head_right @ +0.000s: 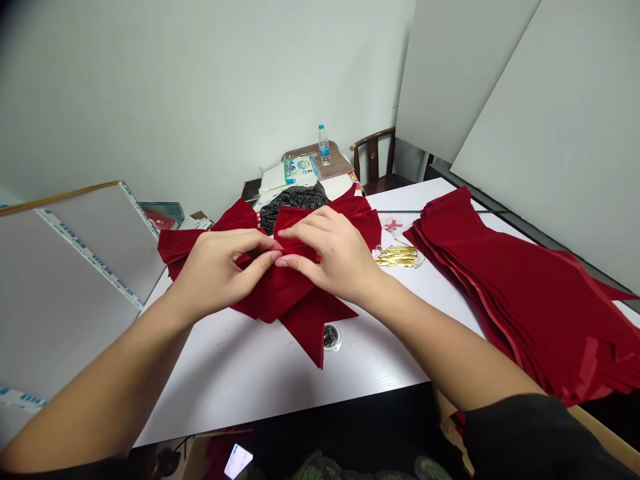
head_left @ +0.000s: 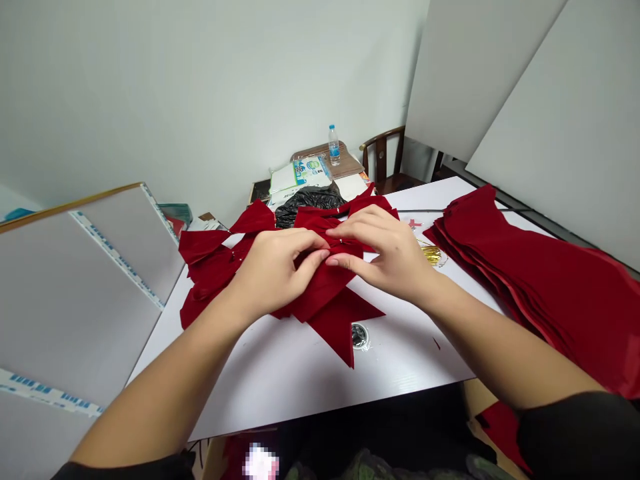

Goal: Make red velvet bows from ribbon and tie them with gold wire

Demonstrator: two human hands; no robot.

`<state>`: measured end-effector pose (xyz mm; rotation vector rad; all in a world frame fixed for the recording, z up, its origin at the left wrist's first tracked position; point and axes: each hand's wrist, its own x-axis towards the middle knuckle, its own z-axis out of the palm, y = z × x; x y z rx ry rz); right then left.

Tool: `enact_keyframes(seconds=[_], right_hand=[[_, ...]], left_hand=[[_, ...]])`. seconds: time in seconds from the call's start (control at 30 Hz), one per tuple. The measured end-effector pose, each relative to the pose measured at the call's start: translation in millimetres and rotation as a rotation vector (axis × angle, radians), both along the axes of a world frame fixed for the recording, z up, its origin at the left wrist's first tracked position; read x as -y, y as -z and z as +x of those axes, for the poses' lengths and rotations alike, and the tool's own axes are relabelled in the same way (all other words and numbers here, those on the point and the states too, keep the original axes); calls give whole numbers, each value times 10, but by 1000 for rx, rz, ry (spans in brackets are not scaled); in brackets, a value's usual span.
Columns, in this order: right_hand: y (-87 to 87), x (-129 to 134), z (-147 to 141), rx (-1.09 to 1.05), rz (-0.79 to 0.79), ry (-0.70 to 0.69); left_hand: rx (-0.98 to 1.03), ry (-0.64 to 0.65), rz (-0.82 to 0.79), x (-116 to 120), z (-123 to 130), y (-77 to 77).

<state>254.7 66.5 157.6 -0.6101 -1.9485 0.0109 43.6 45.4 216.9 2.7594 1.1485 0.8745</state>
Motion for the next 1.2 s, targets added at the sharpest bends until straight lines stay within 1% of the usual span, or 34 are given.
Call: enact_keyframes(seconds=[0.1, 0.23, 0.37, 0.5, 0.67, 0.8, 0.9, 1.0, 1.2], right_hand=[[-97, -25, 35, 101, 84, 6], [-188, 16, 140, 195, 189, 58], [-318, 76, 272, 208, 227, 91], [-385, 96, 409, 205, 244, 89], [-385, 90, 444, 207, 305, -10], [-380, 91, 433, 227, 361, -16], [-353, 96, 458, 223, 390, -51], [-300, 97, 507, 192, 398, -106], [-228, 78, 608, 214, 317, -224]], left_hand=[[13, 32, 20, 45, 64, -52], [-16, 33, 85, 110, 52, -107], [-116, -12, 200, 175, -51, -186], [-193, -47, 240, 219, -188, -267], [-261, -87, 327, 286, -244, -291], [-344, -121, 473, 380, -232, -275], [-375, -99, 568, 458, -229, -263], [-355, -77, 584, 516, -240, -250], [-289, 12, 567, 550, -260, -213]])
